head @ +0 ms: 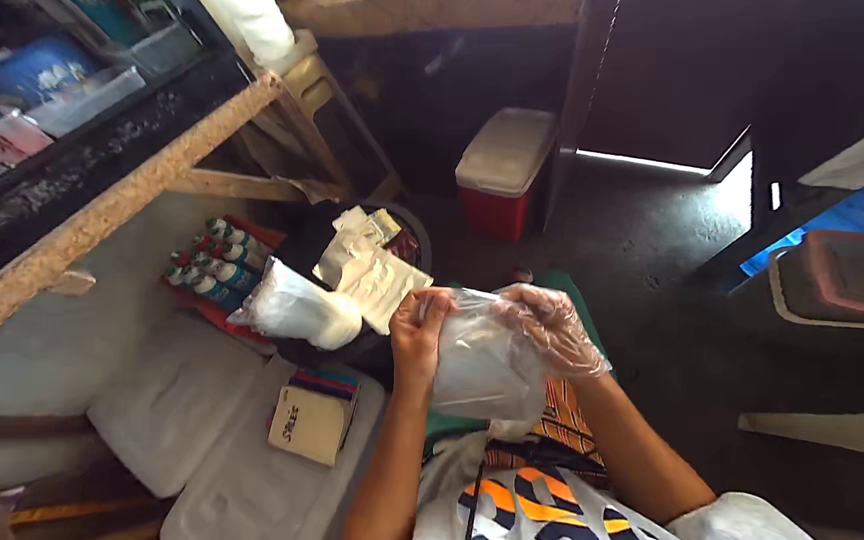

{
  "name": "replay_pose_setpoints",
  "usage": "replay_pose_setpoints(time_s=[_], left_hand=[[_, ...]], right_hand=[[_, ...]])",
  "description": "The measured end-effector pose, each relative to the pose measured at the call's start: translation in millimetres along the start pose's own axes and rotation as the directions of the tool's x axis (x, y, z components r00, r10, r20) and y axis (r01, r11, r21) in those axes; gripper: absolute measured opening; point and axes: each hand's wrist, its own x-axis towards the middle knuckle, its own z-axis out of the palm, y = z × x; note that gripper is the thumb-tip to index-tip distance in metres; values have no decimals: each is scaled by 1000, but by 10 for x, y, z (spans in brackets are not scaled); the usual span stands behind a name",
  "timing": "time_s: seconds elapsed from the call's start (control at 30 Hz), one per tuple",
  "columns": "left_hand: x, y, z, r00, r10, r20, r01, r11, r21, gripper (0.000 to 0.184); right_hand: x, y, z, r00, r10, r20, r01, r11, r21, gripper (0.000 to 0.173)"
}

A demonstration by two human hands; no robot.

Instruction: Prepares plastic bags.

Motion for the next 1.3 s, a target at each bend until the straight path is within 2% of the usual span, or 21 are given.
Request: replay_pose_setpoints(time_s=[0.13,0.23,0.27,0.4,0.5,0.57,0.63,0.7,0.73,0.87,1.0,1.1,1.17,1.23,1.3], left_hand=[[53,-136,-25,994,111,7,-112,994,20,16],[74,-193,7,990,138,12,-138,988,66,17],[78,-219,23,988,151,18,-152,985,79,20],[76,-223,57,989,144,20,-145,983,112,32],[65,-183,42,998,59,-28,-58,998,35,38],[79,-186,8,999,46,-26,-47,998,-49,33],[90,-168,7,999,37,-28,-40,994,-102,27],[84,-148,14,999,44,11,-42,994,-97,21],[76,-139,21,998,53,22,-51,996,-74,20],[72,-104,16,996,85,-28,-84,996,25,40],[76,-127,-10,987,146,-70,-139,985,102,43],[81,-192,-1,973,223,-52,-215,969,122,37],[75,-214,-20,975,221,-14,-218,969,114,27],[69,-188,-56,990,137,26,-138,989,48,10],[50,-170,-106,997,38,73,-35,999,-33,3]], right_hand=[[89,75,-95,991,10,132,-10,1000,-3,13],[217,-42,-122,969,51,240,-59,998,24,39],[260,-79,-113,966,48,256,-53,998,14,42],[358,-70,-59,972,-35,234,42,999,-24,13],[320,-1,-58,971,3,237,-6,1000,10,5],[295,22,-66,961,25,275,-55,993,103,11],[303,-18,-63,941,38,337,-115,971,212,28],[334,-69,-22,939,32,344,-118,965,233,42],[353,-89,8,947,34,321,-114,965,236,42],[385,-64,42,955,34,294,-109,964,243,33],[355,-89,63,959,90,268,-134,980,149,32],[340,-80,115,926,131,354,-166,983,71,32],[320,-52,152,934,122,336,-161,983,89,12],[321,-3,133,966,59,252,-98,985,145,4],[350,7,71,980,-17,200,-20,983,183,5]])
